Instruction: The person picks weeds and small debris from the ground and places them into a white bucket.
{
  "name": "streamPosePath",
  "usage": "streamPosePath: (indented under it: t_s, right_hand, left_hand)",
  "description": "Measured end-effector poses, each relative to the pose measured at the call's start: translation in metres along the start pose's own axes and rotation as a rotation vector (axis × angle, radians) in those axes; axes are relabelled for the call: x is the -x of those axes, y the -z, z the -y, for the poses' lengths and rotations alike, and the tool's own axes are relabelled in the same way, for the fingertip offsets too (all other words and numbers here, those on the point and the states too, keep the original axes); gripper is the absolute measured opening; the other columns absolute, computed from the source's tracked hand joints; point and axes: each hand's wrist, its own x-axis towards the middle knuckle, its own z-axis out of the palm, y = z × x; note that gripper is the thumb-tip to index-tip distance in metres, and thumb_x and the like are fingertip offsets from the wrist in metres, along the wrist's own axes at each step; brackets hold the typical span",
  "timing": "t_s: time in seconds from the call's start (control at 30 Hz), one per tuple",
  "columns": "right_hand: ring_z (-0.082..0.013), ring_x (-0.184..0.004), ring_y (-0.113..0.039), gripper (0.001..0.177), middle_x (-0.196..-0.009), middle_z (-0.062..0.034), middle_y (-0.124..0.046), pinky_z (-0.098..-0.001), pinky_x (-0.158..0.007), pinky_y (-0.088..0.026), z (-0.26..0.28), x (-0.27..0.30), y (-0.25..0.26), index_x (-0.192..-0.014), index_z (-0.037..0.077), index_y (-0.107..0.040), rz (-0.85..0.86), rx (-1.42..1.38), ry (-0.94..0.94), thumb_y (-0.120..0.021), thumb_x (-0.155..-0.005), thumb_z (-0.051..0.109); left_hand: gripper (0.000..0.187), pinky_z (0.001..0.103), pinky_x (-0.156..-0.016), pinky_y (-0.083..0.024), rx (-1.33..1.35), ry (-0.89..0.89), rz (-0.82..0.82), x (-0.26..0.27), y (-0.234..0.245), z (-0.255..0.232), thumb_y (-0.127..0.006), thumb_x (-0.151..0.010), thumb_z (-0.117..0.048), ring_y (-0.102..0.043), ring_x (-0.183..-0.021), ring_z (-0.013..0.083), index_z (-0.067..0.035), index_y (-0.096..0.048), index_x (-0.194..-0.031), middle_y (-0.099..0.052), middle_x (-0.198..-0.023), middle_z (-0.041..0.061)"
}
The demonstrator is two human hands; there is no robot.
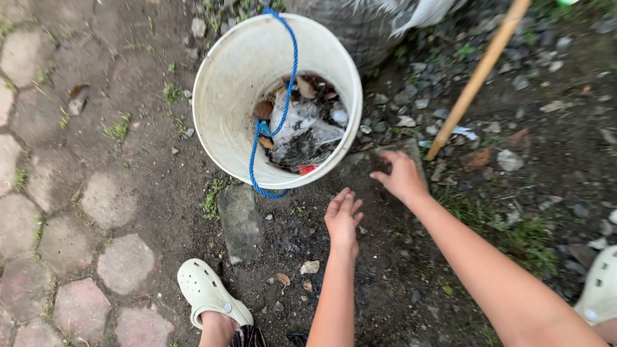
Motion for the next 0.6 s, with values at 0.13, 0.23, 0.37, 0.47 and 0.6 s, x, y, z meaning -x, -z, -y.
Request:
streamPosePath:
  t_s: [0.13,0.23,0.37,0.47,0.6]
  right_hand:
    - [-0.0326,-0.101,-0.069,0.067,-0.117,-0.0158,-0.067,-0.0454,-0.086,-0.056,0.023,-0.023,-0.013,-0.129,0.009,-0.066,-0.048,0.057,0.034,-0.091,-0.069,0.023]
    - [-0.0359,-0.106,-0.066,0.063,-0.117,-0.0164,-0.066,-0.0506,-0.086,-0.054,0.026,-0.043,-0.024,-0.122,0.008,-0.067,-0.053,0.171,0.030,-0.093,-0.069,0.031]
    - [-0.0362,-0.103,-0.069,0.045,-0.112,-0.0181,-0.070,-0.0503,-0.088,-0.056,0.026,-0.060,-0.032,-0.114,0.006,-0.068,0.093,0.359,-0.044,-0.080,-0.086,0.039]
    - [-0.0379,-0.100,-0.070,0.030,-0.110,-0.0184,-0.073,-0.0508,-0.088,-0.057,0.004,-0.070,-0.039,-0.115,0.008,-0.071,0.129,0.361,0.001,-0.069,-0.095,0.031]
    - [-0.0391,-0.095,-0.071,0.023,-0.105,-0.0201,-0.075,-0.0496,-0.092,-0.055,-0.010,-0.064,-0.032,-0.113,0.007,-0.075,0.092,0.192,0.143,-0.063,-0.098,0.019]
  left_hand:
    - [0.036,0.029,-0.085,-0.054,-0.006,0.051,-0.012,-0.012,-0.004,-0.005,-0.059,-0.099,-0.025,-0.069,-0.109,0.0144,-0.011,-0.064,-0.132,-0.071,-0.130,0.004]
    - [0.036,0.028,-0.086,-0.054,-0.011,0.067,-0.003,-0.025,-0.004,-0.001,-0.058,-0.100,-0.024,-0.069,-0.109,0.0133,-0.010,-0.063,-0.133,-0.070,-0.131,0.004]
    - [0.033,0.028,-0.084,-0.053,-0.009,0.021,0.020,-0.041,0.002,0.010,-0.059,-0.101,-0.021,-0.069,-0.106,0.0140,-0.008,-0.063,-0.130,-0.071,-0.130,0.005]
    - [0.031,0.028,-0.081,-0.053,0.011,0.026,0.012,-0.048,0.005,0.015,-0.060,-0.100,-0.021,-0.070,-0.104,0.0140,-0.008,-0.064,-0.128,-0.071,-0.128,0.006]
    - [0.029,0.028,-0.080,-0.054,0.009,0.017,-0.008,-0.054,0.007,0.016,-0.060,-0.100,-0.020,-0.070,-0.103,0.0134,-0.008,-0.065,-0.126,-0.073,-0.127,0.006]
